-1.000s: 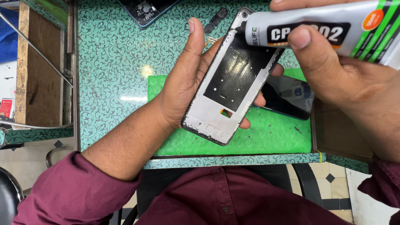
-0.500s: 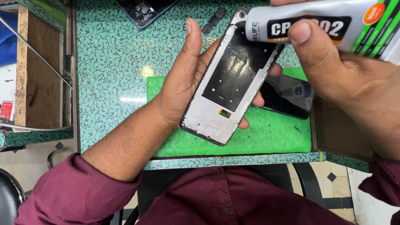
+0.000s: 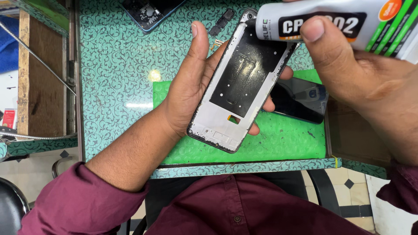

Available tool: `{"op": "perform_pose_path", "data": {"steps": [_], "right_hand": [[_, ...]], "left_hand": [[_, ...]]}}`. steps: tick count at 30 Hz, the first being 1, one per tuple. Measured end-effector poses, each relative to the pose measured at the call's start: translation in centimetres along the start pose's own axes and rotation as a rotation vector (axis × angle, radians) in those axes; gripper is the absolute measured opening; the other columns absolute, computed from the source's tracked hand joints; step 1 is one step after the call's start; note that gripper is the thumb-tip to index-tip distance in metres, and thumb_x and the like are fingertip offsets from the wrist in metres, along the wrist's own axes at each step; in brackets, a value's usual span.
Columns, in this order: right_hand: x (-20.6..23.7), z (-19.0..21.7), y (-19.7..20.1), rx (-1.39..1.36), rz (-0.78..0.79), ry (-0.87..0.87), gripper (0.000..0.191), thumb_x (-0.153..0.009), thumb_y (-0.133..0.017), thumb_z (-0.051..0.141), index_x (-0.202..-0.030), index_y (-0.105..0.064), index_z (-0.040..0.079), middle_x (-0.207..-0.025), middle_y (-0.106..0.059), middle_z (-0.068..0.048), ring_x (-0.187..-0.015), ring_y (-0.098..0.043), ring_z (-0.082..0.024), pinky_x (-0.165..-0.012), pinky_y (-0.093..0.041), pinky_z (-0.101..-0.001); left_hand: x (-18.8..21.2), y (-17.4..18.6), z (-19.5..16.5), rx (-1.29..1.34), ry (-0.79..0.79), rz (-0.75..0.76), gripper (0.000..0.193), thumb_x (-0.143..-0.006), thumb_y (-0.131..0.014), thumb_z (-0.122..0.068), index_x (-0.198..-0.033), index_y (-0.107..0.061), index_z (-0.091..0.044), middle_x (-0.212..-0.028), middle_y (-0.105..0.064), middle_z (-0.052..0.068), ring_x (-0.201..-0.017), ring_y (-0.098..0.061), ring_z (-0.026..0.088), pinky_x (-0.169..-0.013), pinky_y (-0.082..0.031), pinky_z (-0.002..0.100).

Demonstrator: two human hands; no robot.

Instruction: The person holds a disassembled phone frame and squeezes adhesive from a tube along its edges, rotating the frame to reach all sides. They then align a replacement screen assembly onto the frame and press it into place, working over a green mat on the workbench.

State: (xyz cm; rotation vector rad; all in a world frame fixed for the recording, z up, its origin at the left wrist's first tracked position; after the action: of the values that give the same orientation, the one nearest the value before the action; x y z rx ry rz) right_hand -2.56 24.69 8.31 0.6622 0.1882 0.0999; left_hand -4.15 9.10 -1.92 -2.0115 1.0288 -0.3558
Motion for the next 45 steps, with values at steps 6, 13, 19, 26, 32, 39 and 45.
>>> {"op": "perform_pose_path", "data": {"steps": [6,13,19,26,32,39,45], "right_hand": [[-0.5,0.2,0.1,0.024,-0.028,0.087,0.04,-0.106,-0.056,0.036,-0.135,-0.061,0.009,-0.118,-0.068,-0.001,-0.111,-0.064,-0.009,-0.097,-0.052,-0.0261],[-0.8,-0.1,0.6,-0.001,-0.045,0.151,0.033,-0.109,-0.058,0.026,-0.135,-0.061,0.006,-0.117,-0.068,-0.003,-0.109,-0.065,-0.011,-0.095,-0.053,-0.0254],[-1.2,-0.7,0.9,0.011,-0.063,0.345,0.027,-0.115,-0.059,0.02,-0.135,-0.062,0.004,-0.125,-0.067,-0.006,-0.109,-0.065,-0.012,-0.096,-0.054,-0.0251],[-2.0,-1.4,0.9,0.007,-0.042,0.345,0.025,-0.111,-0.059,0.017,-0.131,-0.062,0.003,-0.117,-0.068,-0.006,-0.104,-0.065,-0.014,-0.089,-0.053,-0.0255],[-1.8,-1.6,1.0,-0.033,-0.043,0.369,0.024,-0.117,-0.059,0.018,-0.137,-0.061,0.004,-0.118,-0.067,-0.004,-0.108,-0.066,-0.011,-0.094,-0.054,-0.0224],[-2.0,-1.3,0.9,-0.067,-0.035,0.374,0.023,-0.119,-0.058,0.018,-0.136,-0.06,0.003,-0.118,-0.068,-0.003,-0.11,-0.068,-0.01,-0.096,-0.056,-0.022],[-2.1,-1.6,1.0,-0.019,-0.053,0.224,0.023,-0.112,-0.057,0.019,-0.128,-0.062,0.002,-0.113,-0.069,-0.004,-0.105,-0.068,-0.011,-0.092,-0.057,-0.0241]], "left_hand": [[-0.1,0.1,-0.1,-0.012,0.0,-0.01,0.098,-0.102,-0.022,-0.082,-0.162,-0.032,-0.005,-0.136,-0.054,0.029,-0.105,-0.07,0.034,-0.076,-0.066,0.048],[-0.4,0.3,-0.2,0.017,0.005,-0.005,0.096,-0.102,-0.021,-0.081,-0.162,-0.031,-0.007,-0.143,-0.055,0.031,-0.106,-0.07,0.034,-0.078,-0.066,0.048],[-0.7,0.2,-0.5,-0.092,-0.005,-0.042,0.101,-0.099,-0.022,-0.083,-0.165,-0.031,-0.006,-0.141,-0.056,0.031,-0.106,-0.07,0.033,-0.076,-0.066,0.047],[-1.1,0.1,-0.9,-0.15,-0.009,-0.057,0.102,-0.097,-0.023,-0.084,-0.163,-0.032,-0.006,-0.144,-0.056,0.03,-0.107,-0.07,0.033,-0.077,-0.066,0.049],[-1.3,0.3,-0.9,-0.144,-0.008,-0.051,0.102,-0.097,-0.023,-0.083,-0.163,-0.031,-0.005,-0.145,-0.055,0.031,-0.107,-0.07,0.033,-0.079,-0.067,0.05],[-1.4,0.5,-1.1,-0.162,-0.012,-0.051,0.102,-0.097,-0.023,-0.083,-0.162,-0.031,-0.005,-0.145,-0.055,0.032,-0.108,-0.069,0.033,-0.079,-0.067,0.05],[-1.4,0.7,-1.1,-0.156,-0.006,-0.052,0.102,-0.097,-0.023,-0.083,-0.162,-0.032,-0.005,-0.146,-0.055,0.032,-0.109,-0.069,0.033,-0.078,-0.067,0.049]]}}
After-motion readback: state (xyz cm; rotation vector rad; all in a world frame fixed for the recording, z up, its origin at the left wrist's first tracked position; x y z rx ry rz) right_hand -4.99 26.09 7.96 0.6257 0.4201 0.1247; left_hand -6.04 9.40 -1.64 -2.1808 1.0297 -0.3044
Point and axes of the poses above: each hand's wrist, its own x-axis away from the middle knuckle, its own y-axis out of the back of the hand, z = x × y, the point moved 6 cm from there along -x, towards the middle knuckle
